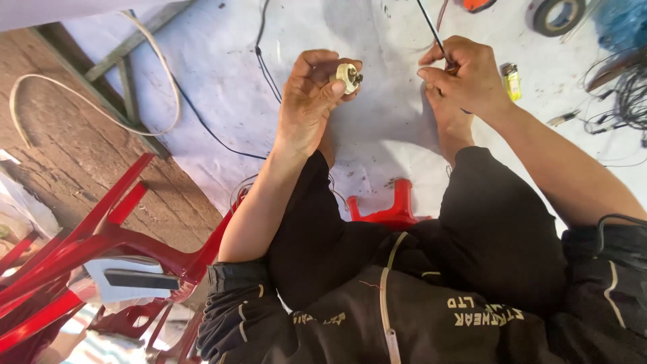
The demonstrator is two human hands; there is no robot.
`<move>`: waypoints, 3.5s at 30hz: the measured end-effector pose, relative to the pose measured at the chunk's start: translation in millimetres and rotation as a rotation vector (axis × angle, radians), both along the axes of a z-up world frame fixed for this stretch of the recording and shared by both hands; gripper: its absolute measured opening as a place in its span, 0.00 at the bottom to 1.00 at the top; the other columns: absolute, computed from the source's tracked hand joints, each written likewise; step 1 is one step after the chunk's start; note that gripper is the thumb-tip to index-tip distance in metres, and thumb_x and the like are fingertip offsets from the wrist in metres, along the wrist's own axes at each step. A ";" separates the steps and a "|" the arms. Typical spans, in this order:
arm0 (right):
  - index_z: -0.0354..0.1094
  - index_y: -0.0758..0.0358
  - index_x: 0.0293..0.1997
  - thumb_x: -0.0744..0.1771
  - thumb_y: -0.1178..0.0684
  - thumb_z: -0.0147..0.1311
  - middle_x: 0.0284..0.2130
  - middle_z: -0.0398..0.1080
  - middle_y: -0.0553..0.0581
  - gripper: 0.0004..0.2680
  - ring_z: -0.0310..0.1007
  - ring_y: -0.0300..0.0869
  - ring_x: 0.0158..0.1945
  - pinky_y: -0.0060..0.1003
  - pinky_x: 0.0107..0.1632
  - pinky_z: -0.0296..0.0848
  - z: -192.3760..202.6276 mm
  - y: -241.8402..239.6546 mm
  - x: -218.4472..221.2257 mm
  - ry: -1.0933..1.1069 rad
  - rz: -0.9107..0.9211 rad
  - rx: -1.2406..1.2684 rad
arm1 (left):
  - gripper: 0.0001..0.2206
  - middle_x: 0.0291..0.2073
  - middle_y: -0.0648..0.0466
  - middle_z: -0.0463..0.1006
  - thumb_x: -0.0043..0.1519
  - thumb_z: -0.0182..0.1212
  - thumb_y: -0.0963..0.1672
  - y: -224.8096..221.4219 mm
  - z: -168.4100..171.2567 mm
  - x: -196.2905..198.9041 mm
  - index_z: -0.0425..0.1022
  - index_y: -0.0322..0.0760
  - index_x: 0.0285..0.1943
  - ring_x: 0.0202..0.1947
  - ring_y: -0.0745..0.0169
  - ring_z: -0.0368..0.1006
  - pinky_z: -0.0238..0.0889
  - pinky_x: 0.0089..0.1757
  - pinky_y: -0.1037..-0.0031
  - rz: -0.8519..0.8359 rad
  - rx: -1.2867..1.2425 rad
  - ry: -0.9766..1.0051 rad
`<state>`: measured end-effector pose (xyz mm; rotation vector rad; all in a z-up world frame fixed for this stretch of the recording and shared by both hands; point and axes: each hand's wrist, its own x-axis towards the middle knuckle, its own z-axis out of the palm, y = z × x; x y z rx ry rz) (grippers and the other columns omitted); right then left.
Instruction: The person is repairing or assembling a small electrical fixture, using a screwdriver to secure wires into terminals.
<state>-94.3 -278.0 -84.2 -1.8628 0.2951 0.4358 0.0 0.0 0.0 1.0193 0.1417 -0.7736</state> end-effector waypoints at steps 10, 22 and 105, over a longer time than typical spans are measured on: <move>0.74 0.67 0.51 0.73 0.63 0.58 0.30 0.69 0.53 0.02 0.71 0.35 0.26 0.27 0.32 0.68 203.5 41.1 26.5 -0.372 0.083 0.177 | 0.16 0.57 0.47 0.79 0.67 0.69 0.46 -8.4 137.9 -24.0 0.73 0.38 0.60 0.52 0.52 0.80 0.74 0.57 0.62 0.000 -0.042 -0.239; 0.75 0.64 0.42 0.72 0.57 0.62 0.30 0.70 0.50 0.04 0.59 0.33 0.30 0.28 0.34 0.58 294.3 75.0 -44.7 -0.652 0.085 0.129 | 0.15 0.54 0.52 0.75 0.65 0.71 0.45 8.5 216.0 -114.9 0.75 0.38 0.56 0.49 0.62 0.75 0.77 0.52 0.68 0.127 -0.040 -0.567; 0.74 0.67 0.42 0.72 0.63 0.66 0.36 0.74 0.57 0.04 0.73 0.41 0.39 0.32 0.43 0.71 265.8 80.1 -37.1 -0.604 0.046 -0.024 | 0.14 0.44 0.53 0.79 0.66 0.67 0.50 -5.9 168.7 -94.8 0.77 0.39 0.53 0.44 0.61 0.76 0.79 0.46 0.64 0.201 -0.161 -0.356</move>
